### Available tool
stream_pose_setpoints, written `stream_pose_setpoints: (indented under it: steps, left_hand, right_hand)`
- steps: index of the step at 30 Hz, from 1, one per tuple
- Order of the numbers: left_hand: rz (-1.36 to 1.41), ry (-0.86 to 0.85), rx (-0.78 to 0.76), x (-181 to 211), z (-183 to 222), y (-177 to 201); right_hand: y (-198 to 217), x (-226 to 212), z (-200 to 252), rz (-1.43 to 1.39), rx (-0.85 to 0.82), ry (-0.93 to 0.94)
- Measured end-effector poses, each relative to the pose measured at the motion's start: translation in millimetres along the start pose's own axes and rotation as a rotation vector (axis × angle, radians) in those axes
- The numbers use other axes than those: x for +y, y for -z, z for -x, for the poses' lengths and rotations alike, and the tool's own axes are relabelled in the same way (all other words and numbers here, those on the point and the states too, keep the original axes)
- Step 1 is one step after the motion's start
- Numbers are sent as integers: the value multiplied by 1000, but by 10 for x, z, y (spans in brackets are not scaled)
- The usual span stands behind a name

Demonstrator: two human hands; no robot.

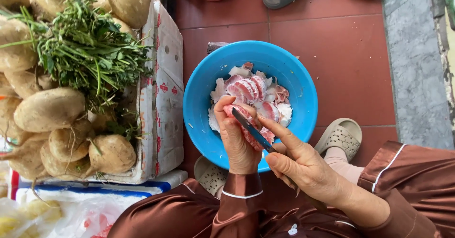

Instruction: A person sits on the floor and uses a knife and their hands to peel the skin and membranes from pomelo segments, placing the cleaned fruit into a bowl.

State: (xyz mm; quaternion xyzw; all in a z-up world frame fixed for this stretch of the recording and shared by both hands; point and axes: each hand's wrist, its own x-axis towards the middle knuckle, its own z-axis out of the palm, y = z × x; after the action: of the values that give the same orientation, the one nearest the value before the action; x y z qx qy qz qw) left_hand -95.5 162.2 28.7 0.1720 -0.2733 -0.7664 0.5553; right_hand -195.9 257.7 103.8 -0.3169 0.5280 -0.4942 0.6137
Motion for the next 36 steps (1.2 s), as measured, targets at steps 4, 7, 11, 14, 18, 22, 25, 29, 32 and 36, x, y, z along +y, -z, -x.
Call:
stream_pose_setpoints:
  steps: [4,7,11,14,18,22,25,29,32,36]
  left_hand:
    - [6,44,26,-11,68,11]
    - [-40,53,71,32,88,-25]
    - [-5,-8,57,64,55,-51]
    - [-116,119,164,48,115,-74]
    - [-101,111,165,84,101,-132]
    - [-32,97,66,49,110,-93]
    - [-2,110,37,0,104,-77]
    - [-28,104,21,34,86,-93]
    - [45,144,14,30,75,-69]
    - [49,172,-35,-70,33,33]
  right_hand:
    - [-69,-171,-66,-15,-25,64]
    - [-80,-189,-43,28,-17,87]
    - [-47,-54,43,148,30,21]
    - [-101,-236,-64,198,9,199]
    - [-86,-224,-73,234,-22,310]
    - [-43,-196,-77,278,23,257]
    - [-3,-201,-86,316,45,254]
    - [50,-137,-83,315,99,246]
    - [143,-112,-95,7,47,124]
    - [293,-133,-133,-231,89,-82]
